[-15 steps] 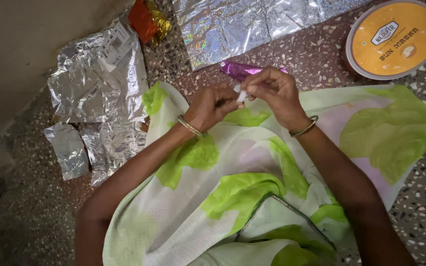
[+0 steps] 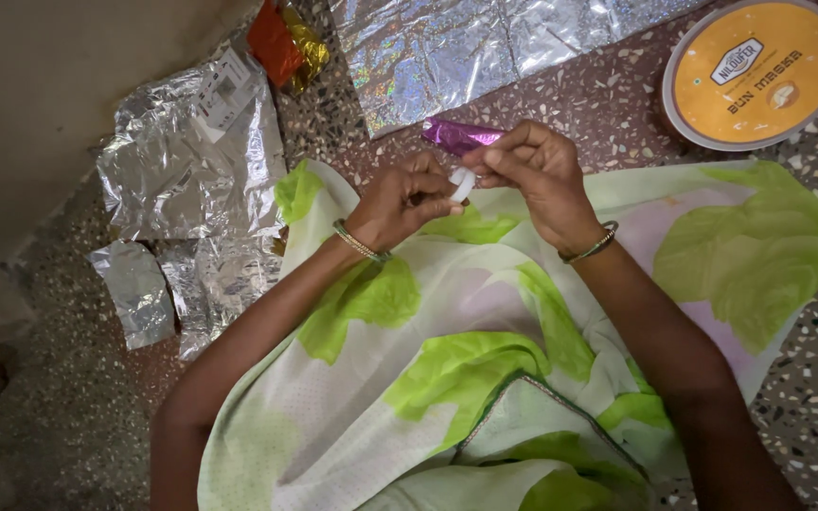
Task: The person sits on the floor and repeatedly cuts small pieces of white tape using scissors. They handle the tape roll and scissors, cutting and placing pieces on the floor.
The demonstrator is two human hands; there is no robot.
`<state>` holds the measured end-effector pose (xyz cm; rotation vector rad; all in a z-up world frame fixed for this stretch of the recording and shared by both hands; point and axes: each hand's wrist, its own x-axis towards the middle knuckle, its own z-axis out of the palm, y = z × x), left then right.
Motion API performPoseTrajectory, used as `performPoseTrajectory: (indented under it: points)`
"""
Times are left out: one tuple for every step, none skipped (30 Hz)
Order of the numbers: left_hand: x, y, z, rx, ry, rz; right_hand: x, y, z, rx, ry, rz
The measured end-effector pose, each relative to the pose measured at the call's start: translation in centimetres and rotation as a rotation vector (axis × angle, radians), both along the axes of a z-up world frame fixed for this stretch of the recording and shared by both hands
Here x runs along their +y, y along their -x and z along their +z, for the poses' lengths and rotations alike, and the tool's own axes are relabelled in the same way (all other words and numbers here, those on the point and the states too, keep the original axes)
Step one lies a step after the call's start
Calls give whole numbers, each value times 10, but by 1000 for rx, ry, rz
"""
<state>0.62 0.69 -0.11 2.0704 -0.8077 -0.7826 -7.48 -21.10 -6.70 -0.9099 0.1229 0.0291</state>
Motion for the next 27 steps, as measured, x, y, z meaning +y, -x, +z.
performPoseTrajectory:
  points:
    - [1, 0, -1, 0, 8, -3, 0, 0, 0, 6, 6, -1]
    - [1, 0, -1, 0, 16, -7, 0, 0, 1, 12, 12, -2]
    - [2, -1, -1, -1, 24, -10, -1, 0, 2, 17, 18, -4]
    - [2, -1, -1, -4, 32, -16, -2, 0, 3, 36, 4, -3]
    - [2, -3, -1, -8, 41, -22, -4, -2, 4, 56, -10, -2]
    - [1, -3, -1, -11, 50, -28, -6, -2, 5, 76, -23, -1]
    - [1, -3, 0, -6, 44, -17, -7, -2, 6, 71, -16, -6]
    - [1, -2, 0, -1, 37, -6, -7, -2, 7, 67, -9, -11]
    - [1, -2, 1, 4, 31, 4, -6, -1, 8, 62, -2, -17]
    - [1, -1, 1, 22, -35, 37, -4, -1, 10, 57, 29, -24]
    - [1, 1, 0, 41, -100, 70, -2, -1, 11, 53, 59, -30]
    - [2, 1, -1, 60, -166, 103, 0, -1, 12, 49, 91, -37]
    - [2, 1, -3, 60, -158, 111, 3, 0, 13, 42, 114, -36]
    - [2, 2, -6, 63, -152, 118, 6, 2, 14, 36, 137, -35]
    - [2, 2, -9, 65, -145, 125, 8, 3, 15, 31, 159, -34]
    - [3, 2, -12, 158, -145, 152, 9, 3, 15, 34, 155, -34]
    - [3, 2, -15, 251, -144, 179, 10, 4, 15, 36, 152, -33]
    - [4, 2, -18, 342, -142, 205, 10, 3, 15, 37, 148, -33]
    - [4, 1, -20, 359, -129, 213, 9, 3, 15, 35, 141, -31]
    - [5, 1, -22, 377, -116, 222, 7, 3, 15, 33, 134, -29]
    - [5, 1, -23, 396, -102, 230, 6, 2, 16, 31, 127, -27]
    - [6, 1, -23, 386, -86, 213, 6, 2, 16, 31, 130, -31]
    - [6, 0, -24, 376, -70, 196, 5, 2, 16, 31, 132, -36]
    - [6, 0, -24, 366, -55, 179, 5, 2, 16, 31, 134, -40]
    - [7, 0, -24, 357, -37, 159, 5, 2, 16, 33, 137, -39]
    - [7, 0, -23, 347, -19, 138, 5, 2, 16, 35, 140, -38]
    - [7, 0, -23, 337, -1, 117, 5, 3, 16, 36, 143, -37]
